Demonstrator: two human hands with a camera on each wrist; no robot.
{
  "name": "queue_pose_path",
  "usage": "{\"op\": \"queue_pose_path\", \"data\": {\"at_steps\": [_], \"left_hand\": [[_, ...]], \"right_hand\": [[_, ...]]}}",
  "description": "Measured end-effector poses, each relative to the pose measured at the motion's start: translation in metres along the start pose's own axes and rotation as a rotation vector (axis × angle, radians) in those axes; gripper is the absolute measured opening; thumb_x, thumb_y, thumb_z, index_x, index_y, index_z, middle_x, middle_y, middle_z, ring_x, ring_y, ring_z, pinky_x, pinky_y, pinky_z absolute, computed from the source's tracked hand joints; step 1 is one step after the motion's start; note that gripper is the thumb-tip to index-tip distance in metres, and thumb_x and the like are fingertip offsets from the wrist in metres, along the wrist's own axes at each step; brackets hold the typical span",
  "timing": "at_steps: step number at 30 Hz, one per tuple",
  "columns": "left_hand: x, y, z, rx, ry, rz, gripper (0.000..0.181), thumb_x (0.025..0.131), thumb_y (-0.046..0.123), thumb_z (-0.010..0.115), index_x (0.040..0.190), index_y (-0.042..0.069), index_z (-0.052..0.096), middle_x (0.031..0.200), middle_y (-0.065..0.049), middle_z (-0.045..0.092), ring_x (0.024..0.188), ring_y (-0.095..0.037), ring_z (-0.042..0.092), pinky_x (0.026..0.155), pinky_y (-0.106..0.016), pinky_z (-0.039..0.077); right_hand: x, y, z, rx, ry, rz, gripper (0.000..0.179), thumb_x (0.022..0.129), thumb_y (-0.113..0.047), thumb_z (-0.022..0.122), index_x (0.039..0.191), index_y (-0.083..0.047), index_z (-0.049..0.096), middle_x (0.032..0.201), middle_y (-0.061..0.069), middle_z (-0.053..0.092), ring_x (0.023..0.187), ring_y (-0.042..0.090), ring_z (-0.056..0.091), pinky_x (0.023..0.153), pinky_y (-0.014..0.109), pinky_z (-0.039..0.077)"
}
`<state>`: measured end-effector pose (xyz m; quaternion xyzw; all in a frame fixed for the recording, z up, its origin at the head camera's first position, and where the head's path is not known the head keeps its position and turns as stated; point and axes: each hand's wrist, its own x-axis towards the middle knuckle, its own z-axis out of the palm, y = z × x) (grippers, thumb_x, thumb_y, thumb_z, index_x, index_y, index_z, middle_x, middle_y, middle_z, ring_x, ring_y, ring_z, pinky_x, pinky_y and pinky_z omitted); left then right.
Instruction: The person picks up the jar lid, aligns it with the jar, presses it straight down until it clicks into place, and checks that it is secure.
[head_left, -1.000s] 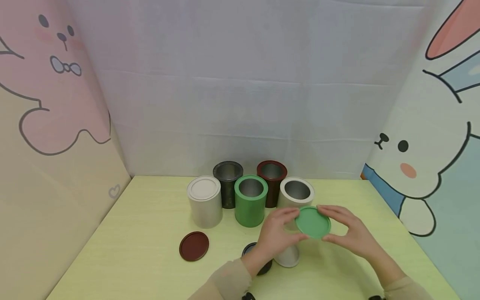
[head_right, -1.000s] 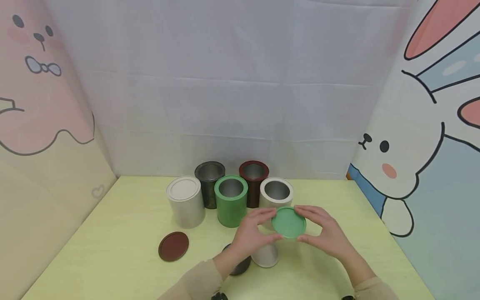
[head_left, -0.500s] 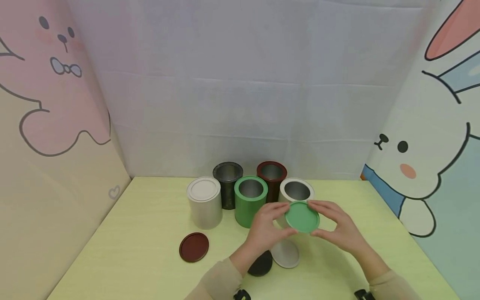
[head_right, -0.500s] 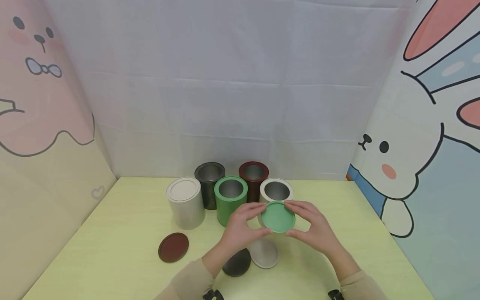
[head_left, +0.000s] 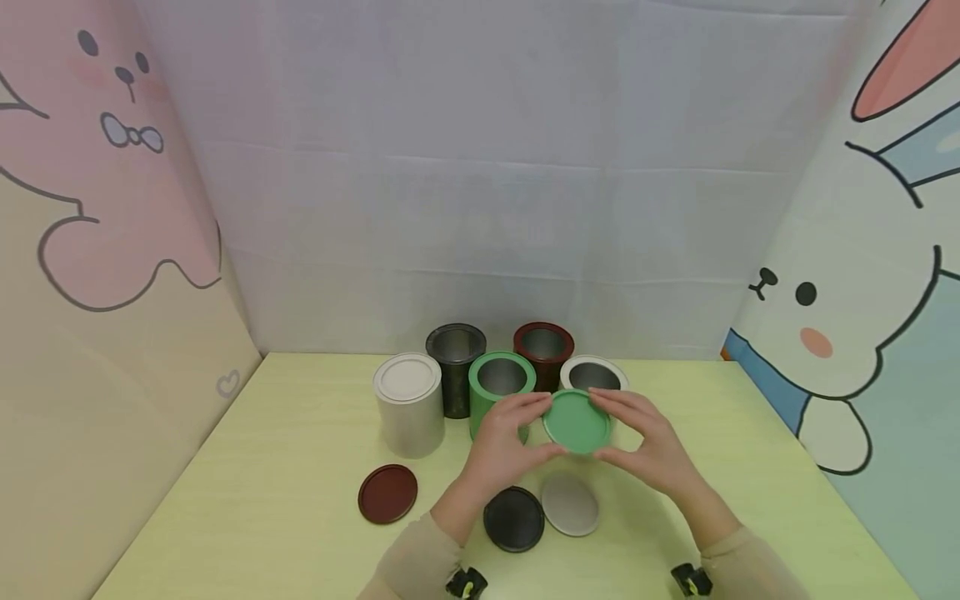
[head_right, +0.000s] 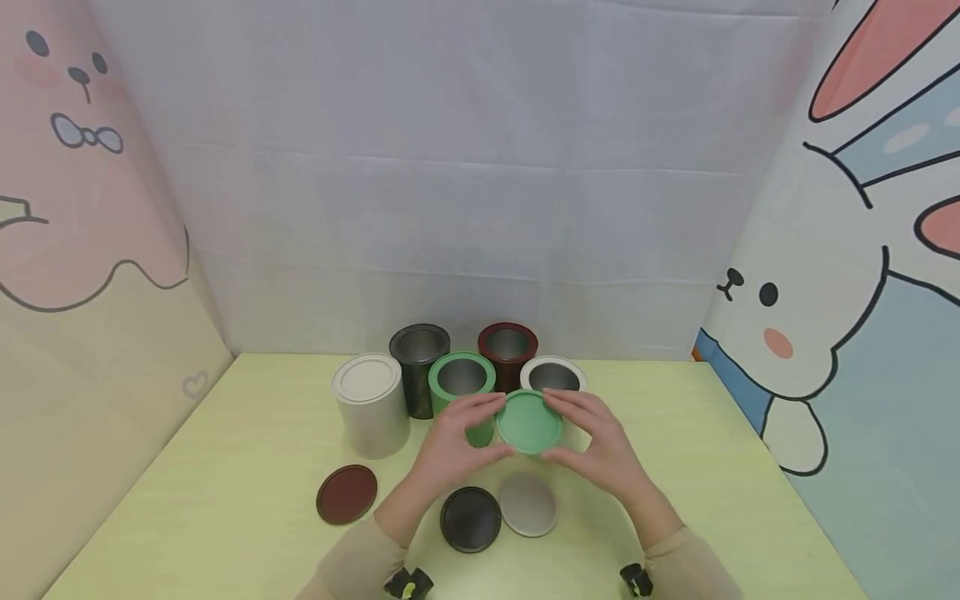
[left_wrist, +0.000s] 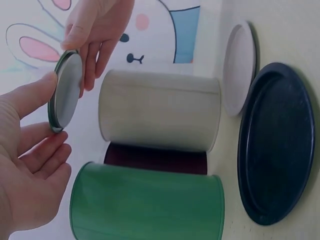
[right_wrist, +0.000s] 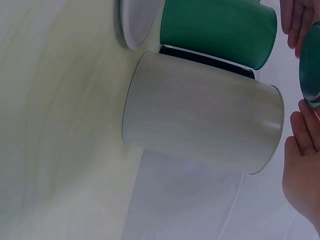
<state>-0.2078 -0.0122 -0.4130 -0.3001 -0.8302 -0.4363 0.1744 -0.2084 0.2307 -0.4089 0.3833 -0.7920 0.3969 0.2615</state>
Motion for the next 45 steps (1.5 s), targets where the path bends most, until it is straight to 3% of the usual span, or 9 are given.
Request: {"op": "queue_pose_path", "data": {"at_steps": [4, 12, 19, 24, 29, 35, 45], "left_hand": [[-0.001, -0.004, -0.009, 0.023, 0.014, 0.021, 0.063, 0.073, 0.021, 0.09, 0.128, 0.002, 0.067, 0.13, -0.007, 0.064, 0.124, -0.026, 0.054, 0.102, -0.041, 0.047], [-0.001, -0.009, -0.024, 0.05, 0.033, 0.022, 0.063, 0.071, 0.021, 0.091, 0.126, 0.001, 0.068, 0.128, -0.009, 0.065, 0.123, -0.026, 0.055, 0.101, -0.043, 0.047], [-0.001, -0.016, -0.036, 0.051, 0.04, -0.015, 0.062, 0.071, 0.02, 0.091, 0.126, 0.002, 0.068, 0.128, -0.007, 0.065, 0.123, -0.026, 0.055, 0.101, -0.045, 0.046], [0.0, -0.02, -0.046, 0.017, 0.048, -0.03, 0.062, 0.071, 0.016, 0.091, 0.126, 0.0, 0.068, 0.128, -0.008, 0.065, 0.124, -0.028, 0.054, 0.101, -0.046, 0.046], [0.002, -0.023, -0.054, 0.035, 0.047, -0.032, 0.063, 0.071, 0.016, 0.091, 0.126, -0.001, 0.067, 0.129, -0.01, 0.064, 0.125, -0.029, 0.053, 0.102, -0.047, 0.045], [0.005, -0.027, -0.062, 0.062, 0.027, -0.054, 0.063, 0.074, 0.019, 0.09, 0.128, 0.0, 0.066, 0.131, -0.009, 0.063, 0.127, -0.03, 0.052, 0.104, -0.047, 0.044], [0.013, -0.042, -0.073, 0.073, -0.001, -0.117, 0.062, 0.078, 0.021, 0.086, 0.132, 0.003, 0.063, 0.136, -0.008, 0.06, 0.13, -0.03, 0.05, 0.106, -0.048, 0.042]], "right_hand": [[0.012, -0.012, 0.005, -0.004, -0.011, -0.006, 0.073, 0.051, 0.009, 0.087, 0.119, 0.015, 0.062, 0.122, 0.028, 0.06, 0.122, 0.019, 0.051, 0.105, 0.013, 0.033], [0.014, 0.011, 0.02, 0.011, -0.04, -0.028, 0.075, 0.059, -0.005, 0.092, 0.129, 0.004, 0.063, 0.131, 0.018, 0.06, 0.126, 0.02, 0.05, 0.107, 0.016, 0.031], [0.027, 0.01, 0.026, 0.006, -0.077, -0.026, 0.067, 0.075, -0.024, 0.088, 0.132, 0.0, 0.062, 0.134, 0.013, 0.059, 0.124, 0.024, 0.051, 0.107, 0.019, 0.032], [0.036, 0.008, 0.033, -0.015, -0.092, -0.027, 0.067, 0.072, -0.017, 0.089, 0.131, 0.002, 0.063, 0.135, 0.014, 0.059, 0.123, 0.03, 0.052, 0.105, 0.026, 0.037], [0.046, 0.007, 0.038, -0.026, -0.105, -0.008, 0.07, 0.067, -0.013, 0.091, 0.13, 0.002, 0.063, 0.135, 0.013, 0.059, 0.123, 0.032, 0.052, 0.106, 0.031, 0.038], [0.055, 0.007, 0.042, -0.035, -0.138, 0.022, 0.069, 0.072, -0.023, 0.089, 0.131, 0.001, 0.063, 0.137, 0.012, 0.058, 0.126, 0.032, 0.05, 0.106, 0.042, 0.039], [0.075, 0.011, 0.051, -0.038, -0.229, 0.128, 0.072, 0.075, -0.02, 0.088, 0.138, -0.001, 0.058, 0.143, 0.012, 0.053, 0.13, 0.033, 0.047, 0.106, 0.054, 0.038]]}}
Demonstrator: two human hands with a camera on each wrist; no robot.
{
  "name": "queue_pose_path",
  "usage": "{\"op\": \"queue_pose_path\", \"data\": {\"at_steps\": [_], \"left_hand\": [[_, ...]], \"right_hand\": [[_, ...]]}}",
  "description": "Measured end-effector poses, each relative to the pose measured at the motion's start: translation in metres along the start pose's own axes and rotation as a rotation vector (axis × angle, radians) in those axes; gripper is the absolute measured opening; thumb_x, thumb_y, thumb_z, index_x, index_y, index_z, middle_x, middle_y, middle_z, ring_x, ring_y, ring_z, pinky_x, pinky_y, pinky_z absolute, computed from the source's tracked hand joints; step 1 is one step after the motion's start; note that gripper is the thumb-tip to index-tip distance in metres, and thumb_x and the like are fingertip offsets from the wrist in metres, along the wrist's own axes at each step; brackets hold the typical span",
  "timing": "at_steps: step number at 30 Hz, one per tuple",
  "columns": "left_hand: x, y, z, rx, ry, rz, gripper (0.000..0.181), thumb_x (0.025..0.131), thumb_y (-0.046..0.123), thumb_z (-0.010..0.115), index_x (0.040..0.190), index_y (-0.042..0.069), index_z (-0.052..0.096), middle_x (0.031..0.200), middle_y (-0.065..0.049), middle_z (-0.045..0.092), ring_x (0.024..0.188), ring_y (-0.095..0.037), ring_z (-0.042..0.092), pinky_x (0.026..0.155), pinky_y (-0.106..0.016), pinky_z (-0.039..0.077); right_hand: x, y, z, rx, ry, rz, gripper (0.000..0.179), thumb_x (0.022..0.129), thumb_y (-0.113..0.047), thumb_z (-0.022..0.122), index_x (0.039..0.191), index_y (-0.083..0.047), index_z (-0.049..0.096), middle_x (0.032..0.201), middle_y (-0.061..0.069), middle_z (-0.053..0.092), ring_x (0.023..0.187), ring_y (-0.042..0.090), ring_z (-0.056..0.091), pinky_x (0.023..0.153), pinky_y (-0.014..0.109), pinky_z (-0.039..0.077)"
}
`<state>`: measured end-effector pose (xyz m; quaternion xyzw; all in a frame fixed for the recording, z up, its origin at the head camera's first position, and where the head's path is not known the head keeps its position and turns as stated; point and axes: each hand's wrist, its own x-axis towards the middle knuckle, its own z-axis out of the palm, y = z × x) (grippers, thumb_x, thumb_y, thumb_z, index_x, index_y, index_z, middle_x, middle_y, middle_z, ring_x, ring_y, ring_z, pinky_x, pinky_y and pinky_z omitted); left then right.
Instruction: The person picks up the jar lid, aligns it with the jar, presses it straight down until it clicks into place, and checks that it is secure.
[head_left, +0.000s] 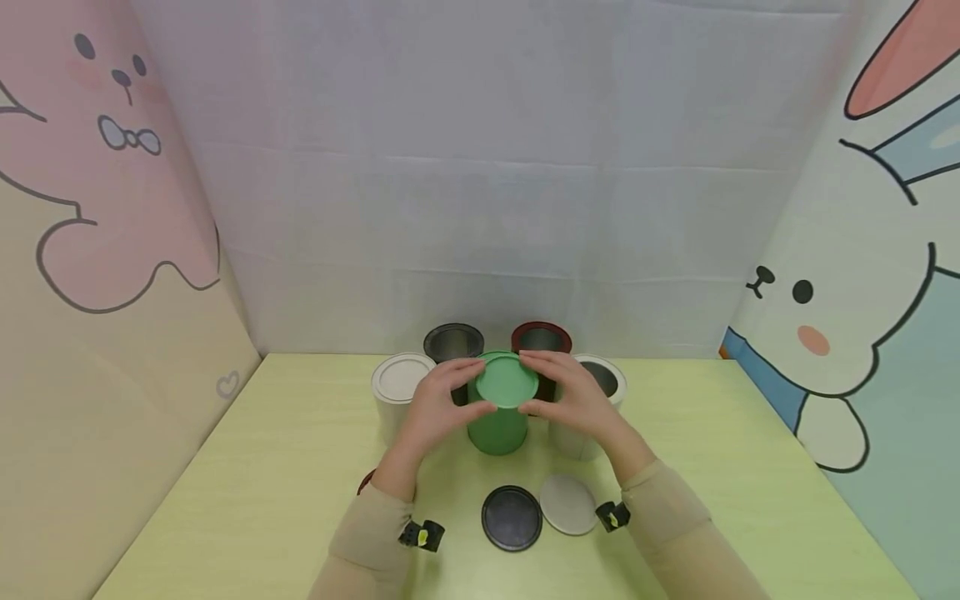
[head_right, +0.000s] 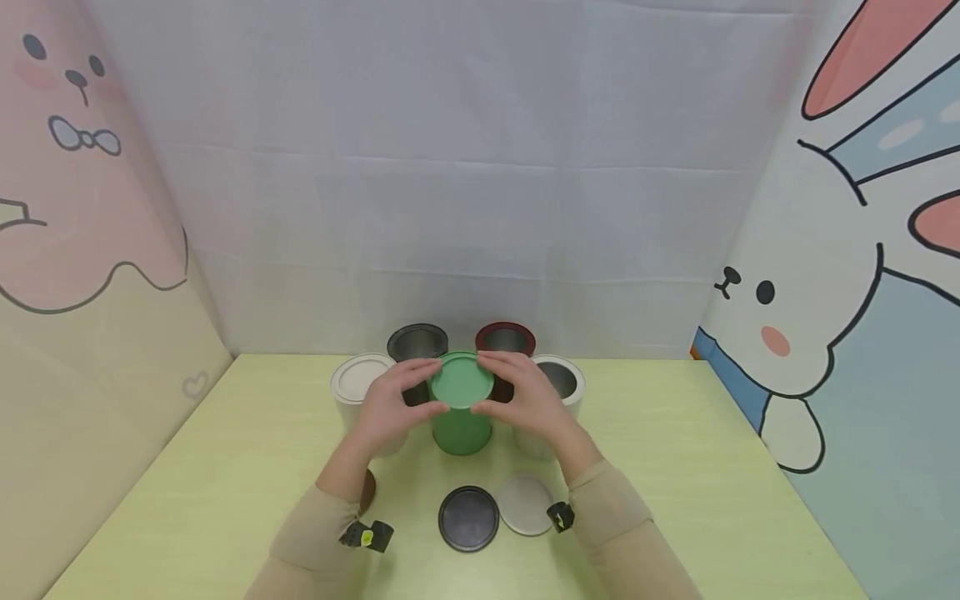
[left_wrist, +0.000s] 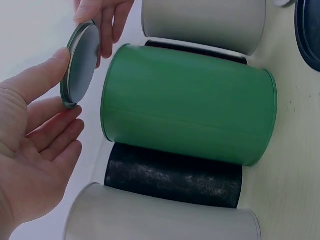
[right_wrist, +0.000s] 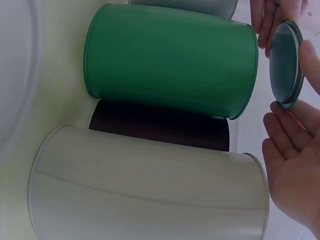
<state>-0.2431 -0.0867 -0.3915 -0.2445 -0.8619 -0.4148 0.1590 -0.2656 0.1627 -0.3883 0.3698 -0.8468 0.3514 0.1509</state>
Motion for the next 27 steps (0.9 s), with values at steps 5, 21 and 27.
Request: {"op": "queue_pose_path", "data": {"at_steps": [5, 21, 27], "left_hand": [[0.004, -0.007, -0.001, 0.009, -0.011, -0.016, 0.062, 0.08, 0.021, 0.085, 0.134, 0.002, 0.061, 0.138, -0.009, 0.058, 0.131, -0.03, 0.049, 0.107, -0.048, 0.041], [0.026, -0.018, -0.004, 0.197, -0.114, 0.004, 0.061, 0.084, 0.023, 0.081, 0.135, -0.001, 0.059, 0.138, -0.015, 0.056, 0.13, -0.036, 0.047, 0.108, -0.049, 0.039], [0.03, -0.019, -0.005, 0.195, -0.163, -0.004, 0.058, 0.086, 0.022, 0.079, 0.134, -0.003, 0.059, 0.137, -0.017, 0.056, 0.13, -0.036, 0.048, 0.108, -0.05, 0.039]], "right_hand": [[0.008, 0.003, 0.004, -0.015, -0.041, 0.043, 0.073, 0.078, -0.021, 0.085, 0.141, -0.001, 0.054, 0.146, 0.013, 0.05, 0.132, 0.034, 0.045, 0.108, 0.054, 0.036], [0.027, 0.008, 0.008, -0.096, -0.125, 0.112, 0.071, 0.082, -0.023, 0.083, 0.14, 0.003, 0.053, 0.145, 0.018, 0.05, 0.133, 0.039, 0.043, 0.108, 0.054, 0.037], [0.03, 0.012, 0.007, -0.117, -0.165, 0.104, 0.069, 0.083, -0.023, 0.082, 0.139, 0.006, 0.053, 0.141, 0.021, 0.052, 0.131, 0.041, 0.046, 0.106, 0.054, 0.04]]}}
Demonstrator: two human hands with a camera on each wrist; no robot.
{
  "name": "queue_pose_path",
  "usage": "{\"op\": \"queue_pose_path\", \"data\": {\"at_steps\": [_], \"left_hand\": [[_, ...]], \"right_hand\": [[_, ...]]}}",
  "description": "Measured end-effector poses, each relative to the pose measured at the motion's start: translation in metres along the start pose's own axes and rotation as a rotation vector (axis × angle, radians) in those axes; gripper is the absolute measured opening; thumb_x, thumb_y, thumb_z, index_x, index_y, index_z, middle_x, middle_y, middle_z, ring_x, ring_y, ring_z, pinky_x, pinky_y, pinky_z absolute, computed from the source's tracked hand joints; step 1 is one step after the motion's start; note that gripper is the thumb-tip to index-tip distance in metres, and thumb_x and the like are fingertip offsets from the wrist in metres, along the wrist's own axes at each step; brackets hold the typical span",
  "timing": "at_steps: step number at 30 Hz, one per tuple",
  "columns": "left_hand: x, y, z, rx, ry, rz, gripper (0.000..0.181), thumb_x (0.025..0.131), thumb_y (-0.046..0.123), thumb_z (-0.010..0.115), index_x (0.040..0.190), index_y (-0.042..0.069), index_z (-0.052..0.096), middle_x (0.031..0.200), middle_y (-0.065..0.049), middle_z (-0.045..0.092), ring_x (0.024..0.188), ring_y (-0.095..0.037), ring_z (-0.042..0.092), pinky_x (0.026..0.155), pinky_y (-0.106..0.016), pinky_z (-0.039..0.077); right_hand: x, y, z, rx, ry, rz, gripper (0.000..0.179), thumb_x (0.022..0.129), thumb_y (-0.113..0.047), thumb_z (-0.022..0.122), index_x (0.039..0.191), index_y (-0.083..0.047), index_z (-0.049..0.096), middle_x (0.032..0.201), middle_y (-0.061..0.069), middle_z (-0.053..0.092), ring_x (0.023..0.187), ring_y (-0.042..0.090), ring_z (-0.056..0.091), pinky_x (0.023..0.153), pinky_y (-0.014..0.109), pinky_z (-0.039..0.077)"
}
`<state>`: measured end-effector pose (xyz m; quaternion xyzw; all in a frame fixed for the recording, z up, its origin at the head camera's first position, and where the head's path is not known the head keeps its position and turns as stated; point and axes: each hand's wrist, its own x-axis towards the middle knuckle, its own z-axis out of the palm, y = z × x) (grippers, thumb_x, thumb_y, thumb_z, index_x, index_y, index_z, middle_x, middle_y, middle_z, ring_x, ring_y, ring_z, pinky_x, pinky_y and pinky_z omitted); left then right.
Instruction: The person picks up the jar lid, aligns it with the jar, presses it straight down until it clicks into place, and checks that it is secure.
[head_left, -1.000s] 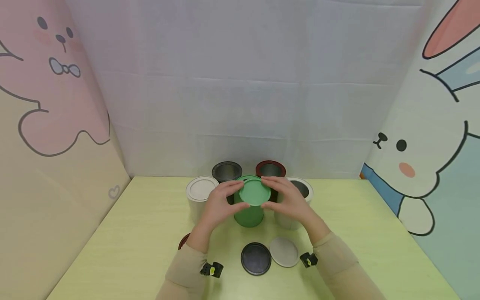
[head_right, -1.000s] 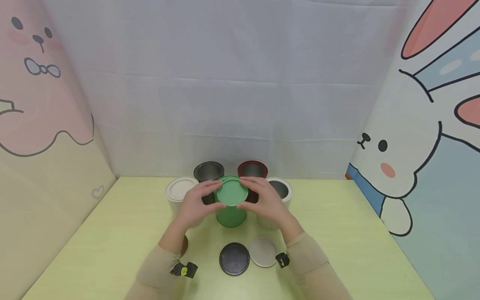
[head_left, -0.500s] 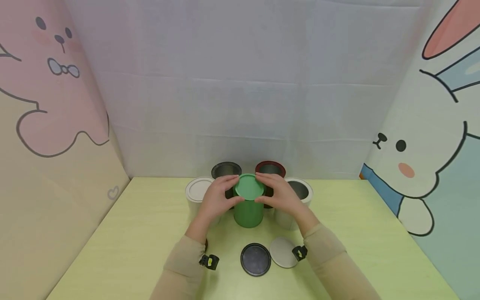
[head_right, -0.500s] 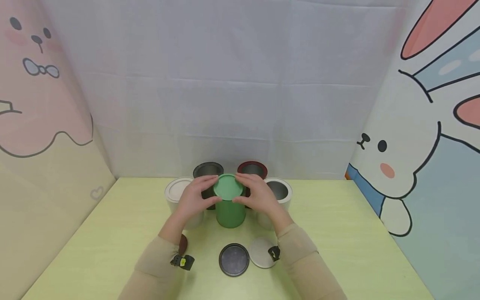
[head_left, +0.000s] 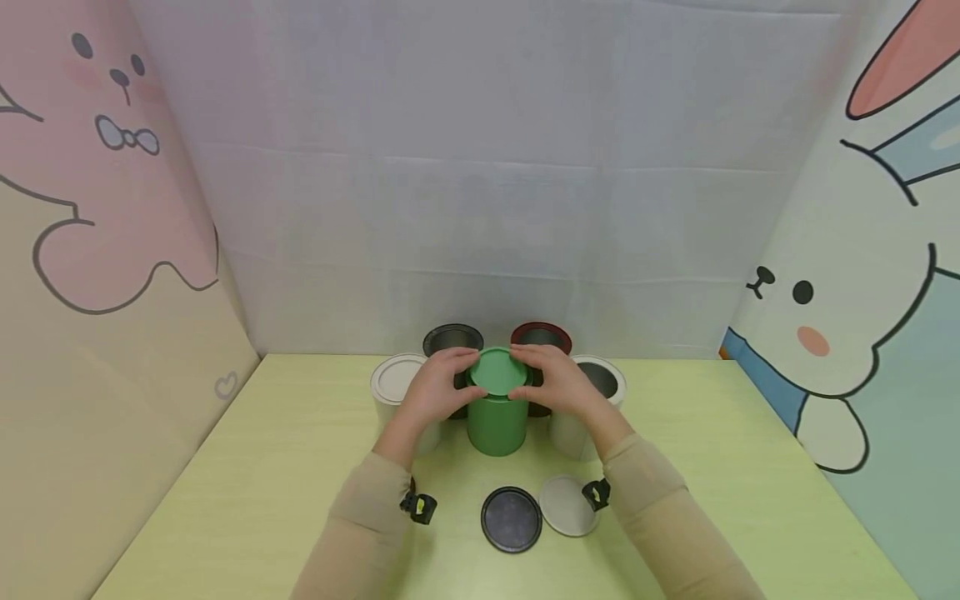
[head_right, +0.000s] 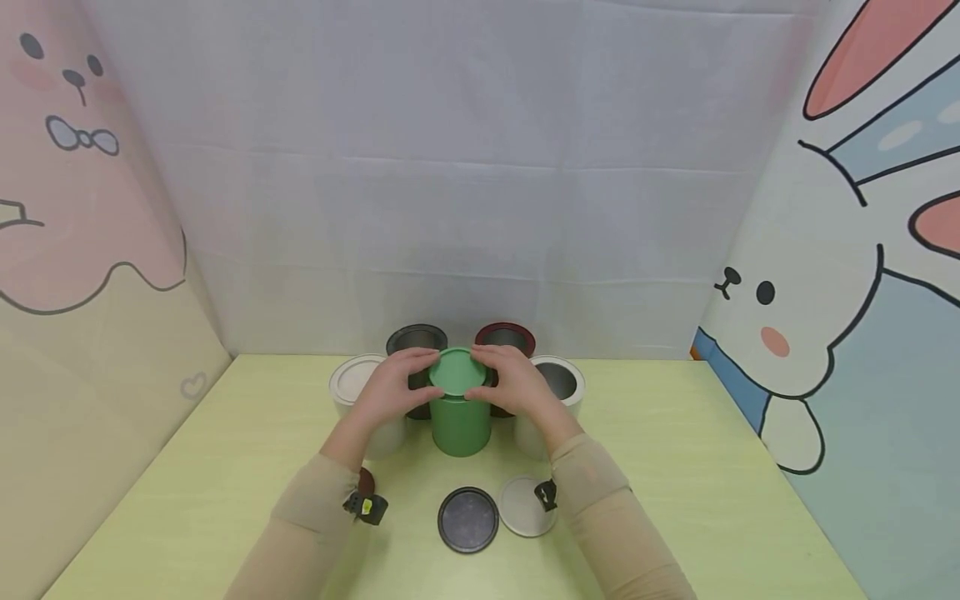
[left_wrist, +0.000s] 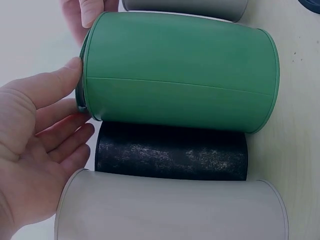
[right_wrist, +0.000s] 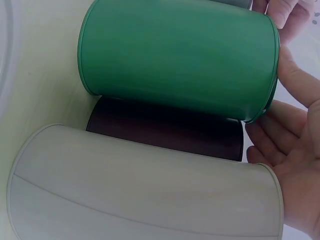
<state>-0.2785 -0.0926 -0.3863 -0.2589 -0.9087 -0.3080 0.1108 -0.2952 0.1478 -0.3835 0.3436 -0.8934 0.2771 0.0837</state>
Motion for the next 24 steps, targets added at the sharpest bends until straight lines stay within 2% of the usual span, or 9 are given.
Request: {"op": "queue_pose_path", "data": {"at_steps": [8, 19, 24], "left_hand": [[0.0009, -0.001, -0.0015, -0.002, -0.031, -0.011, 0.056, 0.088, 0.022, 0.078, 0.134, -0.004, 0.059, 0.137, -0.019, 0.057, 0.131, -0.037, 0.047, 0.109, -0.05, 0.038], [0.0016, 0.0037, -0.0067, 0.045, -0.092, -0.016, 0.056, 0.089, 0.023, 0.076, 0.134, -0.005, 0.059, 0.136, -0.018, 0.057, 0.131, -0.036, 0.048, 0.11, -0.047, 0.038], [-0.0002, 0.0056, -0.0071, 0.048, -0.08, -0.03, 0.055, 0.089, 0.025, 0.076, 0.134, -0.003, 0.06, 0.137, -0.017, 0.057, 0.132, -0.035, 0.047, 0.11, -0.048, 0.038]], "right_hand": [[0.0021, 0.0023, -0.0018, -0.009, -0.044, -0.043, 0.064, 0.087, -0.023, 0.078, 0.138, 0.007, 0.053, 0.14, 0.023, 0.053, 0.129, 0.041, 0.048, 0.105, 0.054, 0.041], [0.0019, -0.0014, -0.0075, -0.039, -0.103, -0.042, 0.061, 0.09, -0.026, 0.075, 0.137, 0.007, 0.055, 0.145, 0.019, 0.049, 0.128, 0.039, 0.049, 0.105, 0.052, 0.041], [0.0012, -0.0015, -0.0086, -0.043, -0.109, -0.041, 0.06, 0.09, -0.026, 0.075, 0.136, 0.007, 0.056, 0.146, 0.021, 0.047, 0.129, 0.04, 0.048, 0.105, 0.053, 0.041]]}}
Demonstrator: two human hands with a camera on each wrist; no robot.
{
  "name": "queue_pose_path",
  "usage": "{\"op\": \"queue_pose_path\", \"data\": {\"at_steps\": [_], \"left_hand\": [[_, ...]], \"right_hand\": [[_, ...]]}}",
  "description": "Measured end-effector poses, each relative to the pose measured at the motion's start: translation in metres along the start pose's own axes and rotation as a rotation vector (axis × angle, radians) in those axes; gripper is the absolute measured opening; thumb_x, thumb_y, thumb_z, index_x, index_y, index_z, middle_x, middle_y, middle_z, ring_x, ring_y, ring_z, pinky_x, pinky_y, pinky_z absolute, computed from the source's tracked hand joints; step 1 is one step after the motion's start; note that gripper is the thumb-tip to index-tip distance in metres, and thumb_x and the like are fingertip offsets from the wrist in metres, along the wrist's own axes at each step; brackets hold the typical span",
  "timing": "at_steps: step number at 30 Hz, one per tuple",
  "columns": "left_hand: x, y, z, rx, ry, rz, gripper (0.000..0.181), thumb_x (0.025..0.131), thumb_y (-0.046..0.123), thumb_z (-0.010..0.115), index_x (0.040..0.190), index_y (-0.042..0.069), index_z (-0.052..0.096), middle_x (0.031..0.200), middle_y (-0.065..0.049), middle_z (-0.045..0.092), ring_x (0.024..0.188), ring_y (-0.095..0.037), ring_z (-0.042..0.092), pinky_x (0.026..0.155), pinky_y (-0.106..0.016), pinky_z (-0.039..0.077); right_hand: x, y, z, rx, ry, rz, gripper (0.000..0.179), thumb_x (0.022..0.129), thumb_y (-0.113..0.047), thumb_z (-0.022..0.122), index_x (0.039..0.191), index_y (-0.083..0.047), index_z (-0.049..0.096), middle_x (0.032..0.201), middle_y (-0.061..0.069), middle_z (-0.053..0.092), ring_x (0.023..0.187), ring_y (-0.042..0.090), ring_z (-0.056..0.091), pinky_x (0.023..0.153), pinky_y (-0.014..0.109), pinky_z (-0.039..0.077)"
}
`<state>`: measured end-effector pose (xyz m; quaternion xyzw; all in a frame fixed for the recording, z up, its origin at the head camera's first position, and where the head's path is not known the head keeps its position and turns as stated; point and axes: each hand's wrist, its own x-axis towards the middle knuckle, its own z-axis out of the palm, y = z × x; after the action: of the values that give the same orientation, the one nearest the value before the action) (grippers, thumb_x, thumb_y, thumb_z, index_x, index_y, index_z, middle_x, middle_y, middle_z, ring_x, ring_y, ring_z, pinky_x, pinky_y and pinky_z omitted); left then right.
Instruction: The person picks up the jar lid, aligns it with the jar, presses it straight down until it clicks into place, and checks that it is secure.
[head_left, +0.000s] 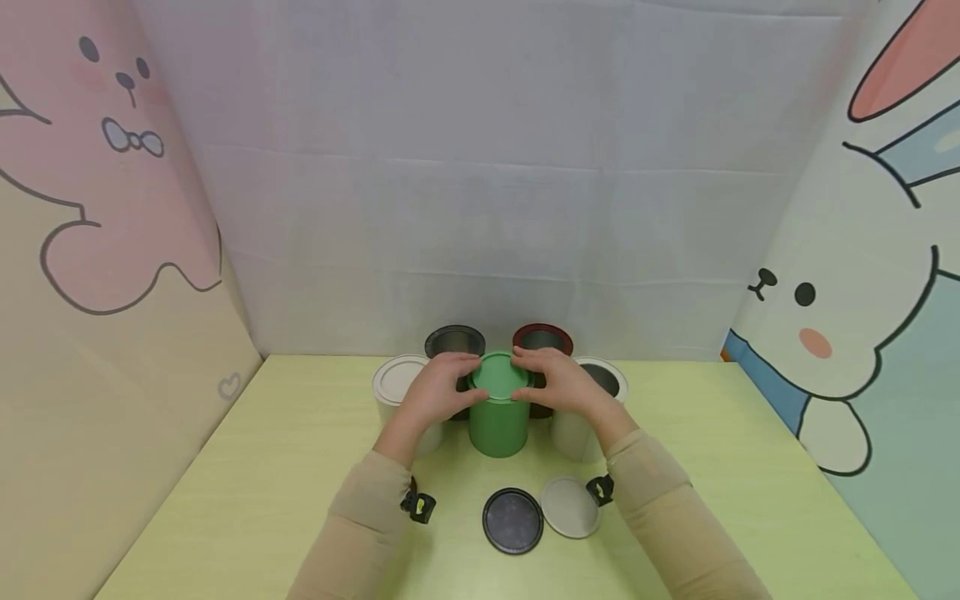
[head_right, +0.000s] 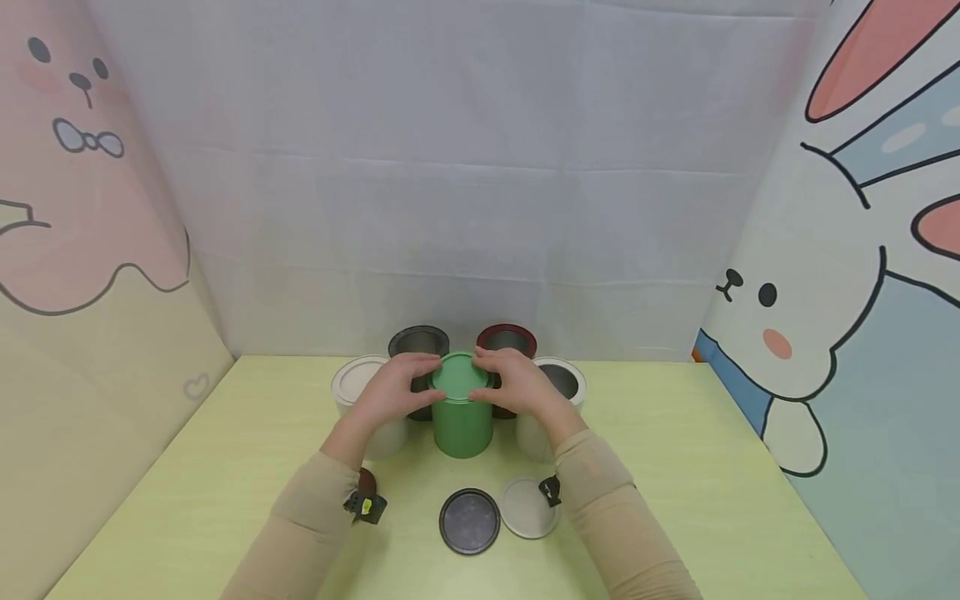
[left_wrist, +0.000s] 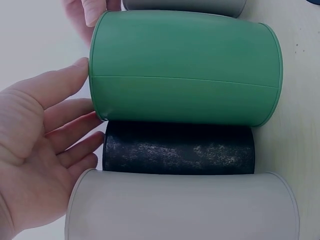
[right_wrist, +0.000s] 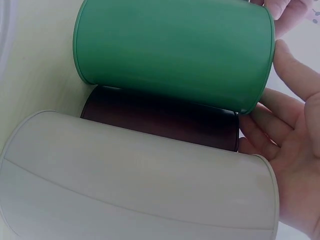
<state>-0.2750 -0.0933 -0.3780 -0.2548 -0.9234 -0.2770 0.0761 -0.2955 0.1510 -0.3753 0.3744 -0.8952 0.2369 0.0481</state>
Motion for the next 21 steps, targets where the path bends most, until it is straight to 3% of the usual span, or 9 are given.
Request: {"op": "queue_pose_path", "data": {"at_steps": [12, 21], "left_hand": [[-0.003, -0.0009, 0.0036, 0.009, 0.062, 0.024, 0.05, 0.091, 0.024, 0.075, 0.132, -0.001, 0.062, 0.135, -0.016, 0.059, 0.13, -0.034, 0.049, 0.108, -0.048, 0.04], [0.0011, -0.0024, 0.0088, 0.071, 0.061, 0.076, 0.042, 0.094, 0.024, 0.071, 0.128, 0.001, 0.066, 0.131, -0.013, 0.062, 0.127, -0.032, 0.052, 0.107, -0.045, 0.041]], "right_hand": [[-0.0028, 0.0086, 0.0031, -0.024, 0.102, -0.063, 0.054, 0.088, -0.021, 0.077, 0.132, 0.005, 0.061, 0.131, 0.021, 0.061, 0.12, 0.039, 0.056, 0.101, 0.053, 0.045], [-0.0027, 0.0082, 0.0043, -0.014, 0.103, -0.068, 0.05, 0.088, -0.021, 0.077, 0.129, 0.004, 0.063, 0.127, 0.018, 0.064, 0.117, 0.036, 0.058, 0.1, 0.051, 0.046]]}}
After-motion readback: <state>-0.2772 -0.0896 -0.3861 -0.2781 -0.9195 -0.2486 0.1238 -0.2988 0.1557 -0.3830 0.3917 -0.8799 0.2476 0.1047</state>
